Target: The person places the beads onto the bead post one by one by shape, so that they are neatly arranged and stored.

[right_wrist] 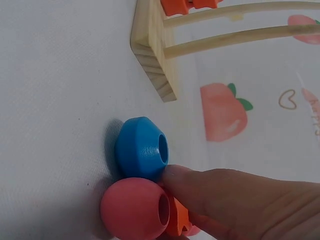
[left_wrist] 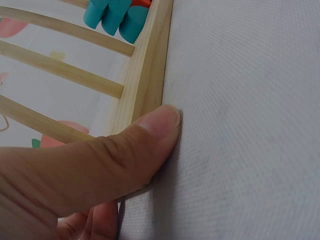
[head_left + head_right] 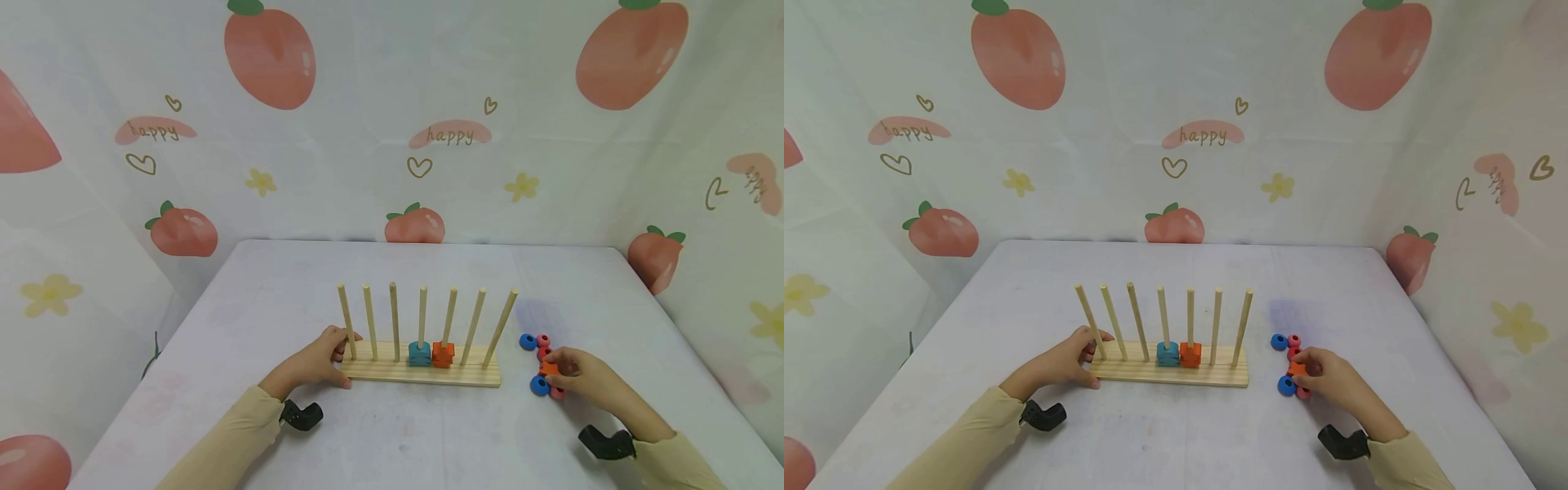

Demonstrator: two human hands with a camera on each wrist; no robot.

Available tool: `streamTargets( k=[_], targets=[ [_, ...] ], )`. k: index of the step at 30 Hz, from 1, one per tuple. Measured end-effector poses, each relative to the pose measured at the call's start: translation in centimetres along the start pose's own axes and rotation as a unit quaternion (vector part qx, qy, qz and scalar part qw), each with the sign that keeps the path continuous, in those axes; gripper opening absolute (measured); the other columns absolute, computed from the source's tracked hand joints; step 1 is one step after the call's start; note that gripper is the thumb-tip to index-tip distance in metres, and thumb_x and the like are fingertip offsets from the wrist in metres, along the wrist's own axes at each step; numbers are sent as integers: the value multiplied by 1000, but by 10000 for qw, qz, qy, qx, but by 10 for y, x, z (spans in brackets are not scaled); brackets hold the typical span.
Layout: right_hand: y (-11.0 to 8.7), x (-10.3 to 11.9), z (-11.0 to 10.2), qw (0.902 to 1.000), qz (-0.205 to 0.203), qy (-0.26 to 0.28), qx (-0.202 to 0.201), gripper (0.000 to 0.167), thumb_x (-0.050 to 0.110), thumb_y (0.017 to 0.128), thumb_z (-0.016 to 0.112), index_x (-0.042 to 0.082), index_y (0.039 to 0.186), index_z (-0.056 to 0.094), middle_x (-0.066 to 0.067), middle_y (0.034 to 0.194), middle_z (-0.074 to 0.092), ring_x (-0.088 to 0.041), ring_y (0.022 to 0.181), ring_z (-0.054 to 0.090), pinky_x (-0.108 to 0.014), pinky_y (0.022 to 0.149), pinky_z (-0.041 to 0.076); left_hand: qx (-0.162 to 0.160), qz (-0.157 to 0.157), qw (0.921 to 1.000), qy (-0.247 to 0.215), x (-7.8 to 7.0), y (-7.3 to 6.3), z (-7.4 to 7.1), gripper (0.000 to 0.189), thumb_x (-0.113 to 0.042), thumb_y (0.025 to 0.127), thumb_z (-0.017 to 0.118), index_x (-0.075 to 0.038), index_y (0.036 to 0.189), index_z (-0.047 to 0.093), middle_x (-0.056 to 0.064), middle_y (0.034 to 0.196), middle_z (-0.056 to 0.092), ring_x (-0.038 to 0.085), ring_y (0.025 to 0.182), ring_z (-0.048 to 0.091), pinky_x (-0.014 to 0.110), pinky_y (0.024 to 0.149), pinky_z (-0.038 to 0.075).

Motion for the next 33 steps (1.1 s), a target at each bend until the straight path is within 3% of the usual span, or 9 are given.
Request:
streamTargets(
  k=[8, 15, 23, 28, 31, 33],
  targets=[
    [-2, 0, -3, 9998, 5, -178, -47, 42, 28, 82, 76, 2, 113, 63, -9, 101, 63, -29, 97, 60, -46, 81, 53, 12, 42, 10000, 11, 0, 0, 0, 79, -1, 62, 89, -9, 131, 50, 15, 112, 39, 24, 99, 48, 35, 87, 43],
    [-5, 3, -13, 9998, -80, -150, -123, 41, 32, 87, 72, 2, 114, 62, -17, 110, 64, -36, 101, 62, -50, 82, 53, 5, 30, 10000, 59, -1, -1, 0, 78, -1, 62, 89, -8, 131, 51, 14, 110, 39, 23, 97, 47, 34, 85, 43],
    [-11, 16, -22, 9973, -572, 198, -422, 39, 16, 87, 72, -3, 119, 58, -24, 118, 59, -42, 104, 61, -43, 78, 56, -5, 21, 9999, 120, -2, 0, 0, 78, -2, 63, 89, -8, 131, 51, 14, 108, 38, 23, 95, 44, 34, 84, 41],
    [-17, 33, -28, 9923, -898, 387, -755, 38, 13, 87, 71, -1, 120, 57, -24, 121, 59, -43, 108, 60, -38, 76, 57, -15, 32, 9999, 134, -1, 1, -1, 79, -1, 63, 89, -8, 131, 50, 13, 108, 38, 23, 94, 43, 34, 84, 40],
    [-21, 44, -32, 9889, -1069, 459, -924, 38, 12, 88, 70, 1, 122, 58, -22, 120, 61, -40, 108, 60, -36, 77, 56, -24, 34, 9999, 160, -1, 1, -1, 78, -2, 63, 89, -9, 131, 51, 13, 107, 38, 23, 93, 43, 34, 84, 40],
    [-23, 53, -34, 9855, -1236, 492, -1056, 37, 10, 88, 70, 1, 122, 58, -20, 119, 63, -32, 106, 63, -32, 78, 56, -18, 34, 9998, 177, -1, 1, -1, 78, -3, 63, 89, -9, 131, 51, 13, 107, 38, 23, 94, 43, 35, 84, 40]
  ],
)
Point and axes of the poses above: each hand's wrist, its own y-axis towards the middle knuckle, its own z-axis out of the palm, x = y × z, the point moved 7 cm from there along y, towards the middle knuckle
